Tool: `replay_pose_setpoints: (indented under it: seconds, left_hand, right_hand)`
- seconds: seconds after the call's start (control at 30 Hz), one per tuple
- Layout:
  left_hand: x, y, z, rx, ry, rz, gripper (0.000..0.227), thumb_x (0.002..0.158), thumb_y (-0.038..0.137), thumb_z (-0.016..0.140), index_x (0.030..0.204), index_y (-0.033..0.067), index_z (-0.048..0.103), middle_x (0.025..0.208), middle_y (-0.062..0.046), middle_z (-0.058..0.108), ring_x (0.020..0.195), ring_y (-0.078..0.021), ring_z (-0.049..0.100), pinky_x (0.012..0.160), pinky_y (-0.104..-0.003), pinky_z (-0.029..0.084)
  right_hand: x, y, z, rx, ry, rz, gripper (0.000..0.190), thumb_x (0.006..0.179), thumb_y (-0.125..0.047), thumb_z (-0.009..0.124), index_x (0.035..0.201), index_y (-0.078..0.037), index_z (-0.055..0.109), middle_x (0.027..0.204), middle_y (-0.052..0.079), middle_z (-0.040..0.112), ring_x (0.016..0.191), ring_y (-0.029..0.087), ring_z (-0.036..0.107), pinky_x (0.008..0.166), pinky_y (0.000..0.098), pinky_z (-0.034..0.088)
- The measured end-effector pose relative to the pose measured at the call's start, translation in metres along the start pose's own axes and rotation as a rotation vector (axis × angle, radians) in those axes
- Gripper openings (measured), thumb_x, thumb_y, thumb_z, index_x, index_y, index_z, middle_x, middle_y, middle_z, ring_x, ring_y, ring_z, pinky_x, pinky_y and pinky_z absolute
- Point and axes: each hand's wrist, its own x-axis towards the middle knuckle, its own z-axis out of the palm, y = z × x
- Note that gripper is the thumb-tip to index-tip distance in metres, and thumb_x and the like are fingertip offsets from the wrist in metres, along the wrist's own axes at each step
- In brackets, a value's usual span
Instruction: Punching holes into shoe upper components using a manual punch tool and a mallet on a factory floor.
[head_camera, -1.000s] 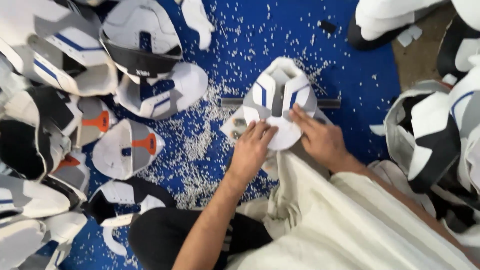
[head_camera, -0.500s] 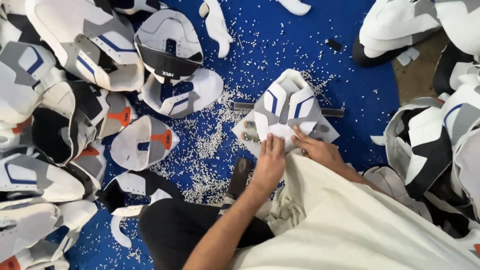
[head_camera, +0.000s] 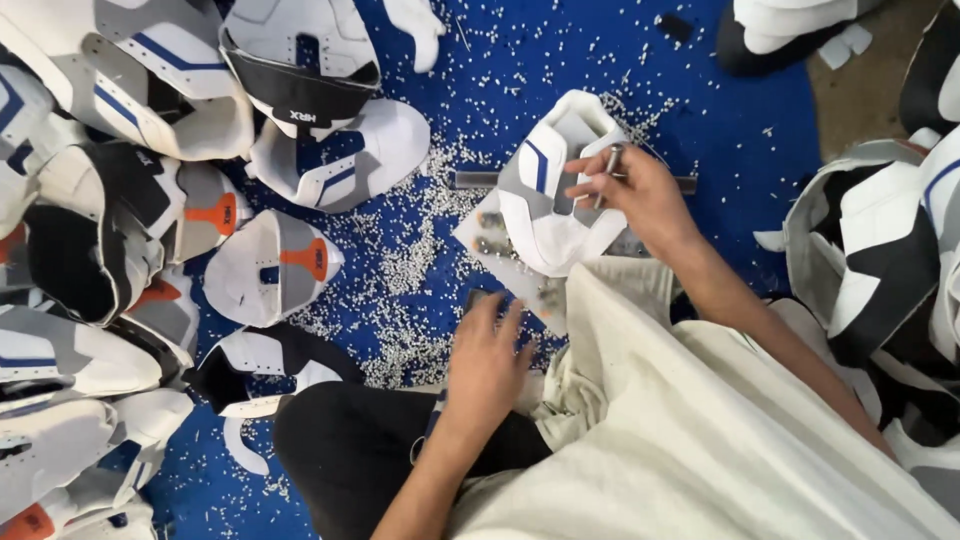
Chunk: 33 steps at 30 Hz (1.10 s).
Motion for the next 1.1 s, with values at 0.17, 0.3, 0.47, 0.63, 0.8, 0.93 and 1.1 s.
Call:
replay_pose_setpoints:
  seconds: [0.17,0.3,0.47,0.63,0.8,0.93,1.1]
  left_hand:
    - [-0.043,-0.017,-0.002,0.219,-0.265,-0.305,0.091,0.077,0.029,0.082,0.149,-0.0026,0.036,0.128,-0.025,0.053,0.117,-0.0414,0.055,0.094,-0.049,0.049]
    - [-0.057,-0.048,0.002,0.057,-0.437,-0.590,0.095,0.085,0.023,0.073,0.162,-0.0028,0.024,0.135,-0.024,0.055,0.106,-0.0384,0.066,0.087,-0.045,0.056]
    - [-0.062,-0.038,-0.006,-0.329,-0.148,-0.516,0.086,0.074,0.015,0.078,0.149,-0.0040,0.040,0.132,-0.027,0.060,0.118,-0.0387,0.064,0.099,-0.042,0.050]
    - [-0.016,0.042,-0.096,-0.598,0.007,-0.505,0.086,0.071,0.011,0.075,0.150,-0.0022,0.043,0.122,-0.019,0.069,0.108,-0.0291,0.070,0.096,-0.036,0.054]
    - [0.000,0.044,-0.063,-0.649,0.488,0.043,0.054,0.075,0.015,0.081,0.120,0.0029,0.053,0.084,-0.004,0.065,0.070,-0.0196,0.064,0.067,-0.033,0.053]
    - [0.015,-0.011,0.034,-0.520,0.390,-0.030,0.025,0.072,0.012,0.076,0.089,0.0066,0.058,0.075,-0.012,0.060,0.060,-0.0277,0.062,0.058,-0.036,0.053]
    - [0.011,-0.007,0.011,-0.388,0.106,-0.325,0.037,0.069,0.021,0.085,0.088,0.0022,0.060,0.072,-0.014,0.070,0.066,-0.0285,0.073,0.062,-0.036,0.056]
  right_hand:
    - [0.030,0.043,-0.007,-0.025,-0.151,-0.048,0.004,0.105,0.002,0.051,0.106,0.000,0.054,0.130,0.017,0.068,0.110,0.021,0.071,0.090,0.0312,0.059]
    - [0.034,0.066,-0.010,0.012,-0.175,-0.035,0.006,0.105,0.003,0.050,0.105,-0.001,0.054,0.130,0.018,0.069,0.114,0.021,0.071,0.093,0.0308,0.059]
    - [0.016,0.052,0.004,-0.194,-0.121,-0.158,0.009,0.101,0.008,0.050,0.100,0.001,0.055,0.129,0.017,0.071,0.112,0.021,0.073,0.090,0.0304,0.059]
    - [0.003,0.040,0.012,-0.446,-0.089,-0.366,0.009,0.101,0.010,0.051,0.102,0.003,0.057,0.127,0.015,0.073,0.111,0.021,0.074,0.087,0.0295,0.059]
    - [-0.005,0.026,0.017,-0.615,-0.082,-0.464,0.028,0.099,0.002,0.061,0.126,-0.001,0.067,0.120,0.012,0.075,0.103,0.021,0.076,0.087,0.0294,0.060]
    - [-0.004,0.029,0.016,-0.638,-0.098,-0.495,0.028,0.100,-0.004,0.063,0.128,-0.002,0.068,0.121,0.012,0.074,0.105,0.022,0.075,0.090,0.0305,0.059]
    - [0.029,0.060,-0.006,-0.167,0.059,-0.206,0.017,0.111,-0.013,0.055,0.108,0.001,0.066,0.112,0.013,0.077,0.099,0.022,0.074,0.089,0.0338,0.060]
